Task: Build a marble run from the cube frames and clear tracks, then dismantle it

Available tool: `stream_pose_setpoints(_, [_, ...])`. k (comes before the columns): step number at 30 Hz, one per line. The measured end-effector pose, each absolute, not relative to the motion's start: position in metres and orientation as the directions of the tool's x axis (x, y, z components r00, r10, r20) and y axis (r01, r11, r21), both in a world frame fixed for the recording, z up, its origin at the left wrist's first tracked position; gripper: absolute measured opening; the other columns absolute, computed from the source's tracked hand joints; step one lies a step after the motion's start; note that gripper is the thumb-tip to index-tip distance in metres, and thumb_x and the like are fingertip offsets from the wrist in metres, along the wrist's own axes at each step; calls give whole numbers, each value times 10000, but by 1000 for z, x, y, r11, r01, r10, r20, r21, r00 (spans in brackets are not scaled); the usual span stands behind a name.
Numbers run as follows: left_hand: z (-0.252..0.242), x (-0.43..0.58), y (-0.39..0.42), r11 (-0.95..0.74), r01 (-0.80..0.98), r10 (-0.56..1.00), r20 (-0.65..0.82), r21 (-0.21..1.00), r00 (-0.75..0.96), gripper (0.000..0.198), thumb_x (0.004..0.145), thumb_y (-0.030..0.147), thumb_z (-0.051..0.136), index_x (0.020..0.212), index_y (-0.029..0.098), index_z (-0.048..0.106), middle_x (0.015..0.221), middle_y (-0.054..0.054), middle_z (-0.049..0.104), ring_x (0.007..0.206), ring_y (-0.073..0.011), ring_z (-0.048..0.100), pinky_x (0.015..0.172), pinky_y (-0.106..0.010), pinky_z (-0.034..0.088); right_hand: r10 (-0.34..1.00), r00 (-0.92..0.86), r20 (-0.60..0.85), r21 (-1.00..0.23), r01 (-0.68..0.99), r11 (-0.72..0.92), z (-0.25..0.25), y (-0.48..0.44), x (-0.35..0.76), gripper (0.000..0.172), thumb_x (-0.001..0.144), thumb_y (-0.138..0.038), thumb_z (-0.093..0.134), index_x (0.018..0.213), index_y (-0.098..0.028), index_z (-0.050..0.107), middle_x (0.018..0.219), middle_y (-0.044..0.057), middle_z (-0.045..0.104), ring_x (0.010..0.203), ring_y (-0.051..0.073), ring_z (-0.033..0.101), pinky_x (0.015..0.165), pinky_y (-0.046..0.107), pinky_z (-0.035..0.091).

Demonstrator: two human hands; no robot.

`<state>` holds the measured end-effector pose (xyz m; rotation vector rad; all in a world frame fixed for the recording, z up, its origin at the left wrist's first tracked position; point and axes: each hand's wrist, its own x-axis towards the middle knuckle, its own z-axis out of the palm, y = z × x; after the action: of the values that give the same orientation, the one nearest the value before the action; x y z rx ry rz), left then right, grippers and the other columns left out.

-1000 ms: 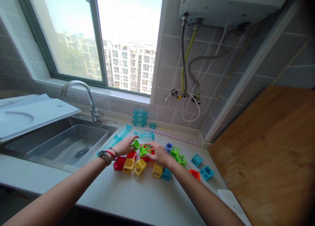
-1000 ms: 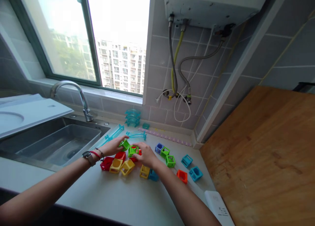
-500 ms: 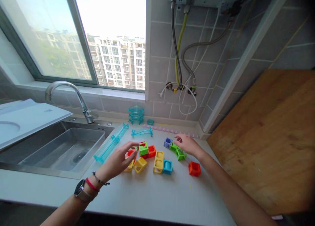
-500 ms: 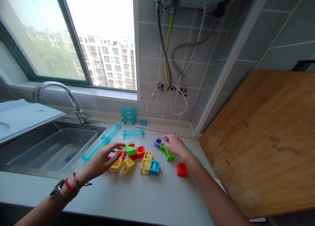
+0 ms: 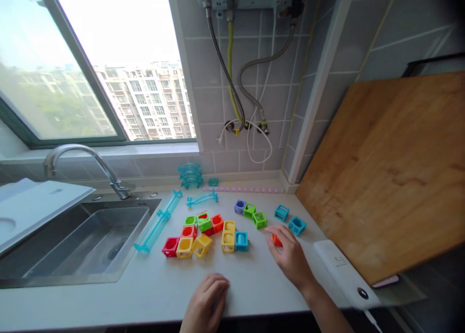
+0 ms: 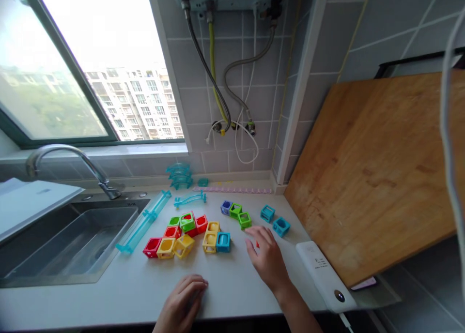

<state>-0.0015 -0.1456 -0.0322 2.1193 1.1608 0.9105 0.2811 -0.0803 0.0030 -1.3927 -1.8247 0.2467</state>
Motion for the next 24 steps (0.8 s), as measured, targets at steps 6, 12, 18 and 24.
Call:
stream_pose_setpoints(6, [-37,-38,-144,-395,646,906,392,653,157,242,949,309,553,1175,244,611,1292,-139,597,1218,-280,586,1021,-453,511,900,-72,429,-700,604,382,-37,-132,282,182,963,-258,507,976,-228,686,958,80,674,957,247,633,852,385,538])
stream_pose_setpoints(12, [-34,-88,-108,-159,799,864,473,579,-171,799,803,532,668,1474,220,366,1521,-178,376,1461,-365,305,1190,-587,273,965,-7,264,-839,491,233,-31,-123,286,234,968,-324,488,887,-193,664,873,64,667,734,190,612,668,303,503])
stream_pose_setpoints(18, [-49,-96,-85,-67,794,940,305,605,-153,674,854,471,610,1448,214,426,1635,-171,173,1518,-369,165,1202,-562,247,960,-99,263,-769,579,271,-28,-129,280,196,959,-266,487,884,-213,660,906,63,682,872,224,625,816,339,485])
stream_pose_setpoints(24, [-49,-81,-63,-127,789,966,255,600,-38,665,874,410,603,1473,196,409,1653,-175,138,1521,-345,157,1209,-521,249,960,-116,257,-750,602,273,-29,-131,280,196,964,-261,483,879,-219,655,912,56,682,885,225,623,817,330,476])
